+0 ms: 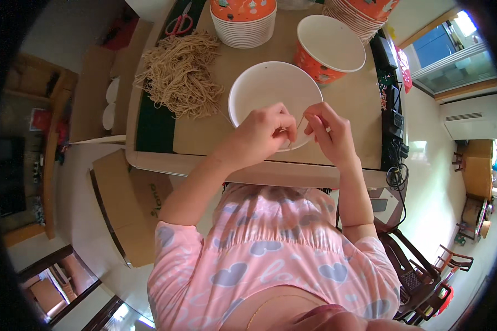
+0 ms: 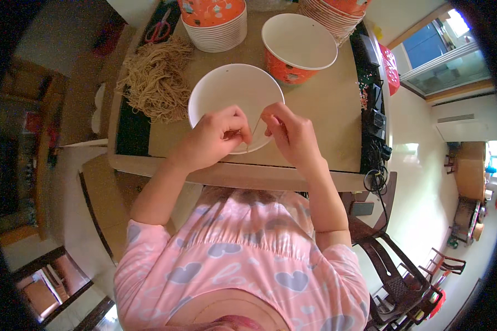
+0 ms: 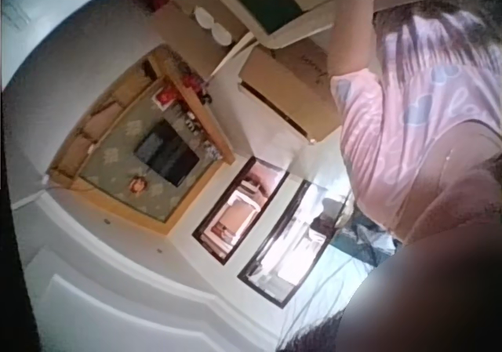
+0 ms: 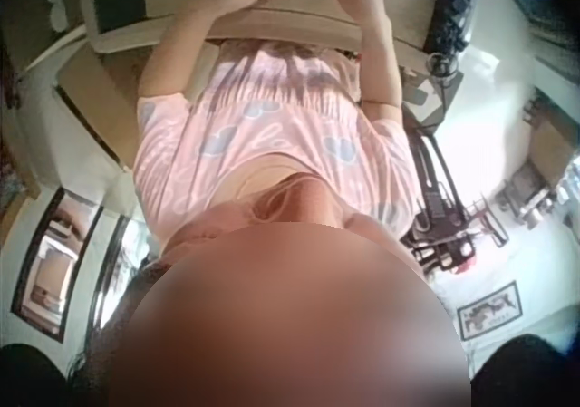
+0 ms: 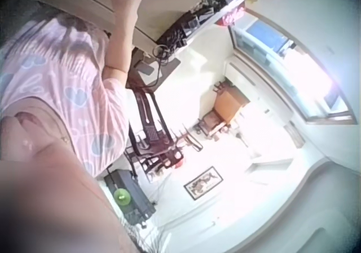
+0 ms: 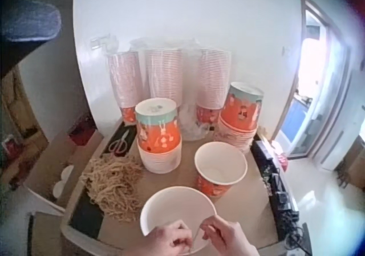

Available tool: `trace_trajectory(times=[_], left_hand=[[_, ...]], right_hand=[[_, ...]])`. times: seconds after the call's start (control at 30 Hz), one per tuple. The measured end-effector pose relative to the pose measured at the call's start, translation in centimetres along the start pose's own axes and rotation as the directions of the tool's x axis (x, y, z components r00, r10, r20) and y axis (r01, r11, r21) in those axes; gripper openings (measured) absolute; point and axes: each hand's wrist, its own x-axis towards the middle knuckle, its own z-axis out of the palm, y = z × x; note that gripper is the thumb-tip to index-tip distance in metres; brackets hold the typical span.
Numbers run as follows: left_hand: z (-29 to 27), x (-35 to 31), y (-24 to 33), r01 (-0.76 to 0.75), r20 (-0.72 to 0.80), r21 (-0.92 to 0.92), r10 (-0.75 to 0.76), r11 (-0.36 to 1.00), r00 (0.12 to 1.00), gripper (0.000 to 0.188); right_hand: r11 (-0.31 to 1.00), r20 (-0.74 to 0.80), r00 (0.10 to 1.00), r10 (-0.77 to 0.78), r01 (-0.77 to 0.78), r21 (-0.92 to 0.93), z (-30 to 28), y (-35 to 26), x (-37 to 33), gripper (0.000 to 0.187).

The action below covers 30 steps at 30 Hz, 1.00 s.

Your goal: Connecting paper bowls together using rubber bands as part of a packaging process.

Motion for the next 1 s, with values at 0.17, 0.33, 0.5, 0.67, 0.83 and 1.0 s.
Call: trace_trajectory(times=[0.17, 0.33, 0.5, 0.67, 0.83, 1.0], left_hand=[[0.1, -0.3, -0.1, -0.176, -0.081, 0.194, 0.194, 0.965, 0.978, 0.014], [0.7, -0.1, 0.6, -0.193, 0.058, 0.553, 0.194, 0.81, 0.979, 0.017], [1.2, -0.5, 1.0, -0.176, -0.022, 0.401, 0.201, 0.899, 0.979, 0.006], [0.5, -0.1, 1.1, -0.012, -0.001, -0.069, 0.012, 0.998, 1.0, 0.009], [-0.6, 1.0, 0.1, 0.466, 0.291, -0.706, -0.381, 0.533, 0.878, 0.014], [-0.2, 1.2, -0.3, 0.466, 0.304, -0.797, -0.412, 0.384, 0.859, 0.016]], right_hand=[[0.998, 0.007, 0.999, -0.036, 0.036, -0.049, -0.3, 0.2, 0.5, 0.005], [0.997, 0.065, 0.995, -0.072, 0.072, -0.004, -0.4, 0.6, 0.6, 0.003], [0.995, -0.063, 0.994, -0.088, 0.091, 0.032, 0.2, -0.2, -0.6, 0.007], [0.983, -0.236, 0.969, -0.074, 0.111, 0.145, 1.9, 0.3, -2.0, 0.01], [0.977, -0.447, 0.892, -0.071, 0.152, 0.148, 3.7, -0.5, -2.5, 0.011], [0.958, -0.574, 0.786, -0.23, 0.286, 0.008, 4.9, -0.2, -2.1, 0.014]])
